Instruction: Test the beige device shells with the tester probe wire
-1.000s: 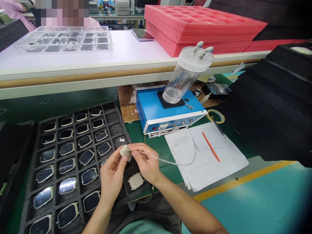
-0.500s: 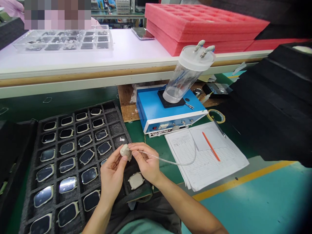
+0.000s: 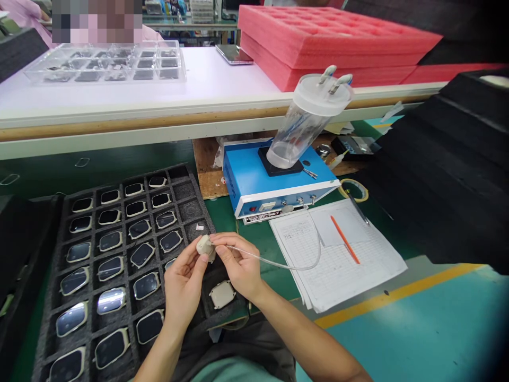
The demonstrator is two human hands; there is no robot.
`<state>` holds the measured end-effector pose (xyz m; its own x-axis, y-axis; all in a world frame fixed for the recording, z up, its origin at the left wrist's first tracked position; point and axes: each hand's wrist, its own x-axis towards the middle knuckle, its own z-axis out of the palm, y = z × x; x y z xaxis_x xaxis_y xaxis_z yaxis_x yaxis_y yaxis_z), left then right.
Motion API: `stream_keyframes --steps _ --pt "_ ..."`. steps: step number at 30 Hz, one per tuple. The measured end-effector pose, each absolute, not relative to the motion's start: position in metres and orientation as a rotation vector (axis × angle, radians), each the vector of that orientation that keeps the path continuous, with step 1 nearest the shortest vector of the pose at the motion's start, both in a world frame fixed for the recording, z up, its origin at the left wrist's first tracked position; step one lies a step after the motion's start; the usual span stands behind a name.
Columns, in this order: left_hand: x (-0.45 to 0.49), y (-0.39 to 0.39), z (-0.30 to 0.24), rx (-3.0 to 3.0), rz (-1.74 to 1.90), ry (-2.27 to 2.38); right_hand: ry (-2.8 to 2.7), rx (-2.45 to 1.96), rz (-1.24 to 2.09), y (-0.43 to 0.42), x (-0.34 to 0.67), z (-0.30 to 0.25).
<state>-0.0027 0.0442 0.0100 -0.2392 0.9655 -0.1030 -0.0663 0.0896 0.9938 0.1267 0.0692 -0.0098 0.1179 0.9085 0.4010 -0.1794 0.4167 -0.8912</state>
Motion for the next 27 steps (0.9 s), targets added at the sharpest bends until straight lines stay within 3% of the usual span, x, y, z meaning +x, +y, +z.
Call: stream_keyframes --steps 27 --pt "-0.002 0.0446 0.0128 0.953 1.316 1.391 -1.184 -0.823 0.929 0.0692 0.1257 -0.0089"
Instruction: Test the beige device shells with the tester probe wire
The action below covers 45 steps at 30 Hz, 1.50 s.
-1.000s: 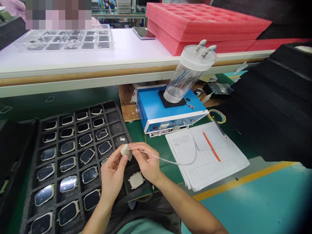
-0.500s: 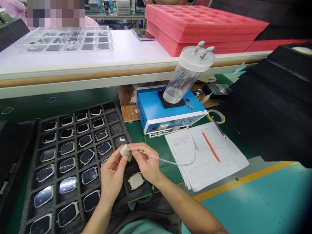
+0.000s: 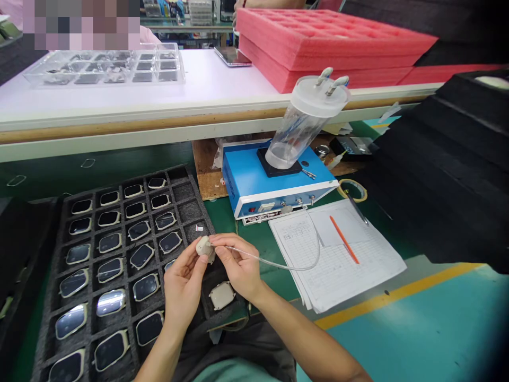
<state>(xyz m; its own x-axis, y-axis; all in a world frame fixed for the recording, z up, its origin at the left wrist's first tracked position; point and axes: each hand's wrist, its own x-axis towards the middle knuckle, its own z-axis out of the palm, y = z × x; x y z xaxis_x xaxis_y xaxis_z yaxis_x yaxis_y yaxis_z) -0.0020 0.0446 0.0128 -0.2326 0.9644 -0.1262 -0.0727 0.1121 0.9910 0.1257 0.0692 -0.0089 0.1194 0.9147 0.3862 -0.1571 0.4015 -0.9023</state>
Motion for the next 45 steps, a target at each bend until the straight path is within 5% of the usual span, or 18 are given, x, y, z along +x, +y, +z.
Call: stream_keyframes --steps 16,24,32,45 --pt "0.0 0.044 0.015 0.951 1.31 1.391 -1.255 -0.844 0.935 0.067 0.129 -0.009" --pt "-0.052 0.043 0.045 1.106 1.58 1.588 -1.643 -1.136 0.909 0.078 0.159 0.007" --pt "-0.058 0.166 0.05 1.759 0.89 1.656 -2.386 -1.592 0.563 0.133 0.104 0.035" --pt "-0.054 0.127 0.031 1.878 0.669 1.709 -1.781 -1.452 0.675 0.109 0.141 0.008"
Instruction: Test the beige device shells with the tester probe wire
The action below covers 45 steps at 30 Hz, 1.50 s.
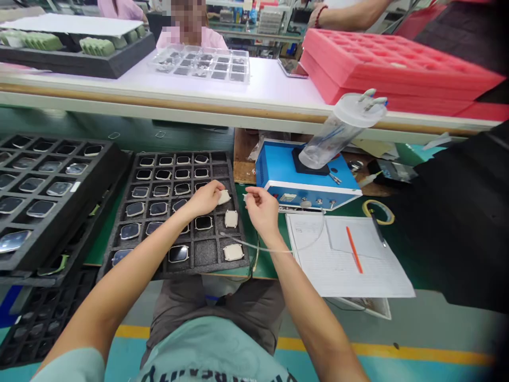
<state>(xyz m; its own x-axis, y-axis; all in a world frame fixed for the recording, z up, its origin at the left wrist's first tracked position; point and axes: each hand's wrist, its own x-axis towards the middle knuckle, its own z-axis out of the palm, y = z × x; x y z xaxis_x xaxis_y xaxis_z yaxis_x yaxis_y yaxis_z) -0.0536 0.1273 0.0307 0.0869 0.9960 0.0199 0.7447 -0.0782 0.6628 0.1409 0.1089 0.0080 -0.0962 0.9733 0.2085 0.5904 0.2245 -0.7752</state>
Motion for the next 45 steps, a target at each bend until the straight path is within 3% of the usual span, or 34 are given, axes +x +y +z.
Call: stream_keyframes --steps 5,15,26,38,41,45 --pt "-0.031 0.106 0.034 1.988 0.616 1.763 -1.054 -1.197 1.093 0.069 0.161 -0.003" --pt "0.002 0.042 0.022 1.793 0.96 1.76 -0.72 -1.13 1.161 0.041 0.16 -0.005" --pt "-0.017 0.024 0.027 1.155 1.378 1.253 -0.907 -0.954 1.027 0.025 0.131 0.03" --pt "-0.011 0.021 0.028 1.091 1.405 1.185 -1.206 -1.013 0.9 0.021 0.136 0.022" --pt "-0.009 0.021 0.028 1.11 1.388 1.141 -1.263 -1.015 1.054 0.025 0.143 0.024" --pt "-0.007 0.018 0.025 1.159 1.307 1.087 -1.178 -1.041 1.516 0.037 0.149 0.025"
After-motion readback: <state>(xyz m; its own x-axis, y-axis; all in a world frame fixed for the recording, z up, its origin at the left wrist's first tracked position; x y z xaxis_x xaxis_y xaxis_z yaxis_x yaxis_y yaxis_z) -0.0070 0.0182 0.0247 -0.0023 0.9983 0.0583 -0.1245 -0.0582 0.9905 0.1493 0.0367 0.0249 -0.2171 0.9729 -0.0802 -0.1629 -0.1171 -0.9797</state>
